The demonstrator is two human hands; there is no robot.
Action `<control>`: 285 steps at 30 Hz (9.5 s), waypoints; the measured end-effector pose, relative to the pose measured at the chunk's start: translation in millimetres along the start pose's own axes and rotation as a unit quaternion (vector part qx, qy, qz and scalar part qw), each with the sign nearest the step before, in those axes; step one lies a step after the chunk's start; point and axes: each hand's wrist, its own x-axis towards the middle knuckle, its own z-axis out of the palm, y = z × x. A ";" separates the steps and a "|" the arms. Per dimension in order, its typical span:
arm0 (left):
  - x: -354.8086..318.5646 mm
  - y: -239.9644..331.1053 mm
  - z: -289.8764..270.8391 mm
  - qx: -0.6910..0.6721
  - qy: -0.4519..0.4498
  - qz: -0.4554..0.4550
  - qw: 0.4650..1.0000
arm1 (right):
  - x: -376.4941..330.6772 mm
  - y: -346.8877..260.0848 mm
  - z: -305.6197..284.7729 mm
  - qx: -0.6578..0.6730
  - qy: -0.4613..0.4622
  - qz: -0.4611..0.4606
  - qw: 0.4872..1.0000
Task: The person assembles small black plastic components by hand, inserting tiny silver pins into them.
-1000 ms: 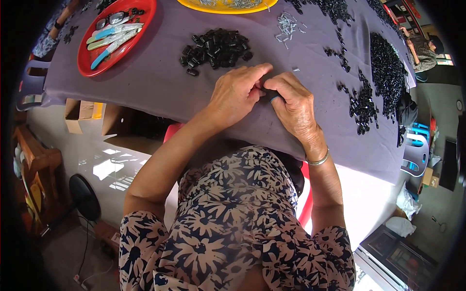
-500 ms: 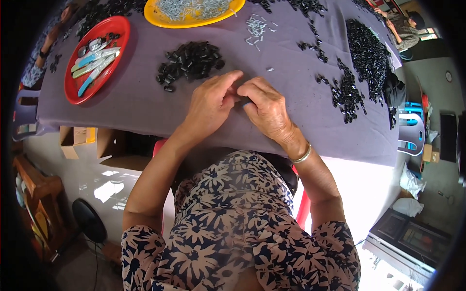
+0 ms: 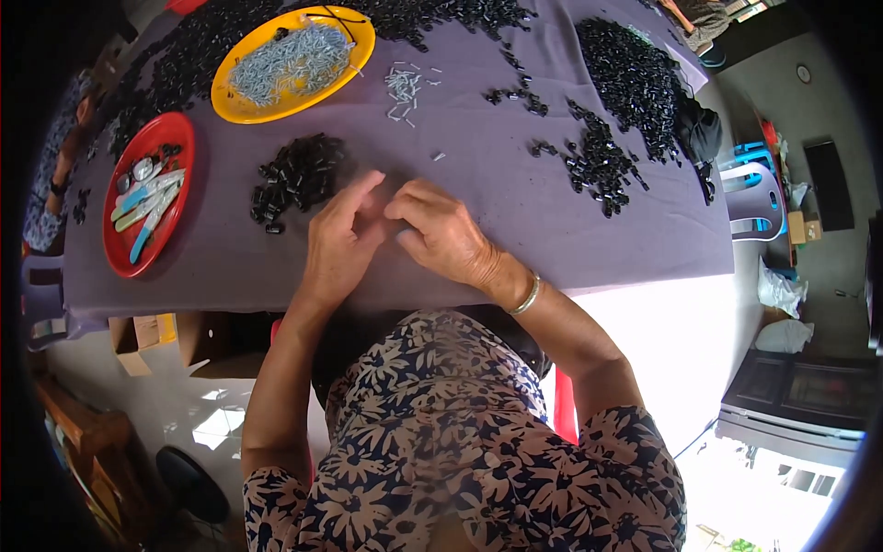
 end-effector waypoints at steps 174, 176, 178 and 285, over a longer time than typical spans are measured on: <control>9.2 1.6 -8.5 -0.144 -0.016 -0.104 0.984 | 54.7 4.8 -19.8 0.009 -0.169 -0.028 0.985; 9.5 -1.2 -11.2 -0.124 -0.020 -0.114 0.985 | 53.7 3.6 -13.5 0.032 -0.118 -0.027 0.992; 10.3 1.6 -15.4 -0.099 -0.033 -0.118 0.988 | 49.3 6.3 -6.5 0.038 -0.081 -0.010 0.996; 5.0 2.2 -0.5 0.114 0.002 -0.001 0.993 | 22.0 -5.6 -11.1 -0.087 -0.056 -0.045 0.994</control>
